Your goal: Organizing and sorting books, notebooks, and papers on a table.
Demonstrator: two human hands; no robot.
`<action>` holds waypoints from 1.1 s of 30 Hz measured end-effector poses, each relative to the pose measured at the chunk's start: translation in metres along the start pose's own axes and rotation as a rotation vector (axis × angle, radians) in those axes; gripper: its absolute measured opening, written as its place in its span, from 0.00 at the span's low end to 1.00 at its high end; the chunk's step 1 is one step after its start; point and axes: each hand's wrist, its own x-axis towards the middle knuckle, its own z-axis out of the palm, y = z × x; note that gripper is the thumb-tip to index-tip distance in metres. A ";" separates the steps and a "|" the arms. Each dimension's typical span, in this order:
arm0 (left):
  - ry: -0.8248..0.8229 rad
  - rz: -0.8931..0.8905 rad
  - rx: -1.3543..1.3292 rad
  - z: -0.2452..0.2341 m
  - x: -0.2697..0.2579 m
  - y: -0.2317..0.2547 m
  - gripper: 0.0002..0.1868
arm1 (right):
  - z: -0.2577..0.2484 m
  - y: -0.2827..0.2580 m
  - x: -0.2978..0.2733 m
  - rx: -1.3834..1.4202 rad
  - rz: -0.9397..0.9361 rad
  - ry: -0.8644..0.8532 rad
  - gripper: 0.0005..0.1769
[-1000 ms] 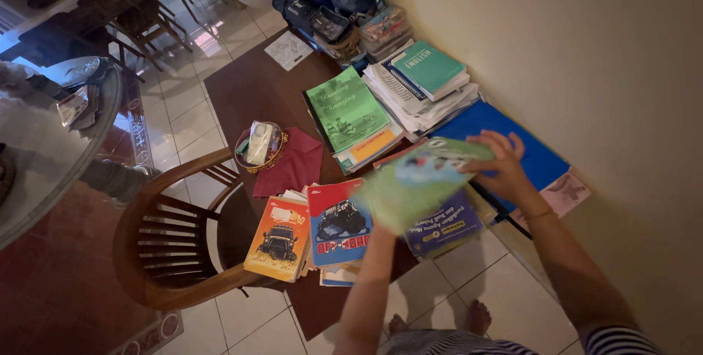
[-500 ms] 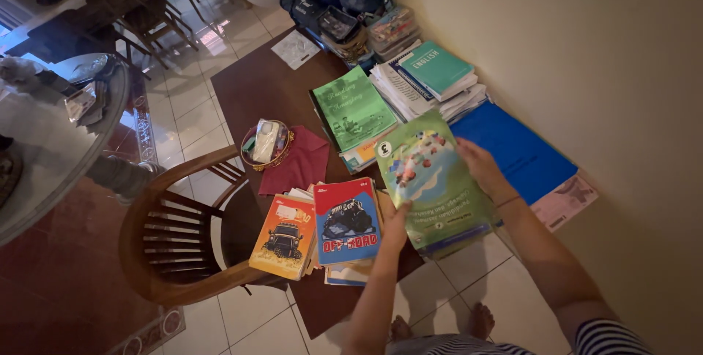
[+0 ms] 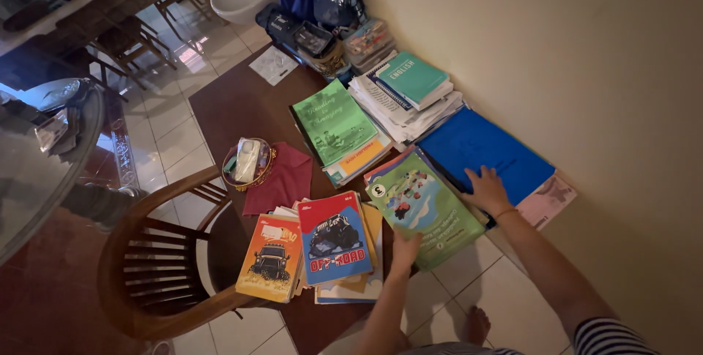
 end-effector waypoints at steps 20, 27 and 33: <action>-0.433 -0.472 -0.697 0.095 0.054 0.040 0.35 | -0.019 -0.027 -0.033 0.523 -0.161 0.142 0.13; -0.169 -0.311 -0.510 0.115 0.079 -0.018 0.28 | -0.008 0.040 -0.022 0.600 -0.252 0.371 0.22; -0.155 -0.316 -0.576 0.106 0.067 -0.004 0.32 | 0.050 0.115 0.008 0.295 0.052 0.010 0.35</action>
